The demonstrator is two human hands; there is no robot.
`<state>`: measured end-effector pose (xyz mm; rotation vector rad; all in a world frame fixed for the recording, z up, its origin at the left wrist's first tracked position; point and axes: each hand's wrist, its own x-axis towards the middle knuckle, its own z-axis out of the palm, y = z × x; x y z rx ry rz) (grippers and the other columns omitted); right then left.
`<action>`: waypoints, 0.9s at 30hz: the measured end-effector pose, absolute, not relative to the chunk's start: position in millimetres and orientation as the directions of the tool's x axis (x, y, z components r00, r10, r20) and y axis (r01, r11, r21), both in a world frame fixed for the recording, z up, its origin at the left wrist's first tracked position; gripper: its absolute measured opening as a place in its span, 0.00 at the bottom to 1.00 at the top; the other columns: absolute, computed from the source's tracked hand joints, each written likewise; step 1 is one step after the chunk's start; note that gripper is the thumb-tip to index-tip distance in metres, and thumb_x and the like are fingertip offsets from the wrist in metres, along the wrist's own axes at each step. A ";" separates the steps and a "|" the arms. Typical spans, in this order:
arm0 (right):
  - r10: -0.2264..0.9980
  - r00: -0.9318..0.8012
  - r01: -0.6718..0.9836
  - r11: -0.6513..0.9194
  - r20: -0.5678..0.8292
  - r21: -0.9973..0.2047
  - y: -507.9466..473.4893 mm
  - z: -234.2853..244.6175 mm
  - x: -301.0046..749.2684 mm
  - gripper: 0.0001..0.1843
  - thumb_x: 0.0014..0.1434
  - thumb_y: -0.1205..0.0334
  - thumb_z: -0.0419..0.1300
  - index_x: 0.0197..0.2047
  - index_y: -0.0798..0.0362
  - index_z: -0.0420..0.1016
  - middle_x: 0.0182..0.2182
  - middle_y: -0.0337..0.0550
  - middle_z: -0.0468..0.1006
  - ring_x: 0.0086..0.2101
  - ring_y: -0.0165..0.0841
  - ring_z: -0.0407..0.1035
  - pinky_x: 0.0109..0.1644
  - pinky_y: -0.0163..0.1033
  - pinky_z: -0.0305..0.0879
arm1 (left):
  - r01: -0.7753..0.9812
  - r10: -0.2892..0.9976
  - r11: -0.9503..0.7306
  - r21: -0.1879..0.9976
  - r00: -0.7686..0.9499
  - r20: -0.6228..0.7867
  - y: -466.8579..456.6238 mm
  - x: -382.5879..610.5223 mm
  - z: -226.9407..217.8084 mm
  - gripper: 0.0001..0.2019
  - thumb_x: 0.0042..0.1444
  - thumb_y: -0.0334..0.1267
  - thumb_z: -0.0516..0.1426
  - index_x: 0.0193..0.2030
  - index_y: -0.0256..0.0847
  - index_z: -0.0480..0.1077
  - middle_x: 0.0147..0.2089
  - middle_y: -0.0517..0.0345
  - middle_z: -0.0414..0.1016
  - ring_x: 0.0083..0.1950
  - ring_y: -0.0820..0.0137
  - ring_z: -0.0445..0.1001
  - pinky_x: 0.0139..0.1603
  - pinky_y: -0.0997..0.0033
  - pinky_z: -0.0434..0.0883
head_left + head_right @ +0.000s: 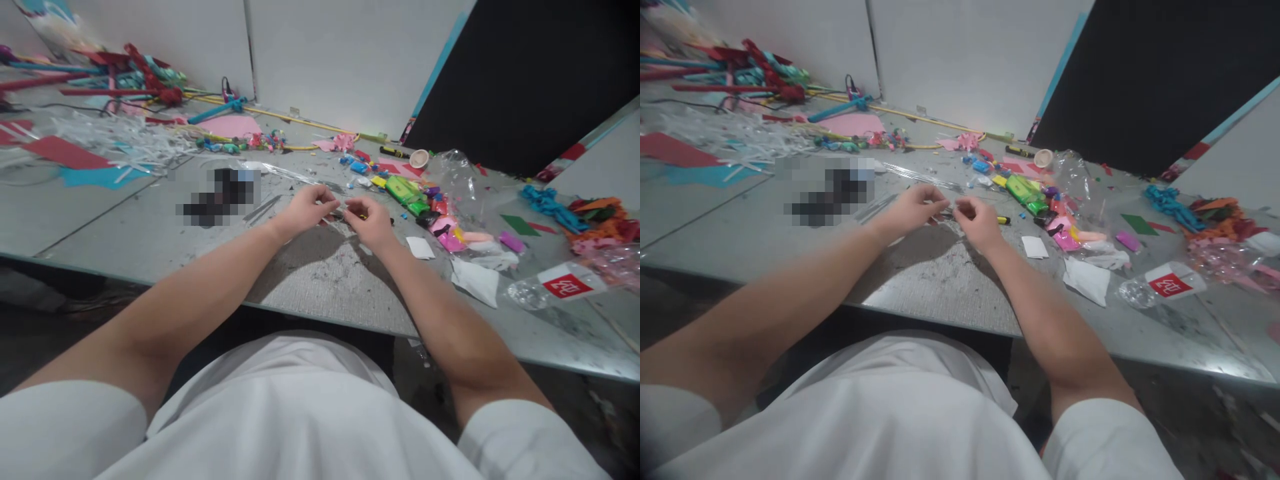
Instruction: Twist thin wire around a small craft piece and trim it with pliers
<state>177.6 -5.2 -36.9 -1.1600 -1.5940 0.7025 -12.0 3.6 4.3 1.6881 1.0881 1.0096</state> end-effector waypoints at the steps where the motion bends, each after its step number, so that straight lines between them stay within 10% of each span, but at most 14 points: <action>1: 0.924 -0.051 0.353 0.372 0.379 -0.858 -4.7 -38.0 177.9 0.19 0.58 0.46 0.70 0.46 0.49 0.78 0.35 0.44 0.80 0.37 0.38 0.75 0.40 0.45 0.73 | 0.249 0.940 -0.250 0.936 0.293 0.173 3.2 -12.1 4.3 0.08 0.67 0.31 0.63 0.34 0.37 0.71 0.34 0.56 0.77 0.30 0.74 0.77 0.31 0.74 0.75; 27: 0.953 -0.297 0.306 0.149 0.055 -0.940 -11.0 -29.2 173.2 0.06 0.67 0.60 0.62 0.36 0.49 0.72 0.24 0.34 0.66 0.24 0.30 0.61 0.32 0.39 0.58 | 0.296 0.872 -0.365 0.883 0.442 0.212 15.5 -19.8 -1.4 0.06 0.62 0.30 0.65 0.34 0.36 0.76 0.27 0.59 0.76 0.27 0.76 0.74 0.28 0.77 0.69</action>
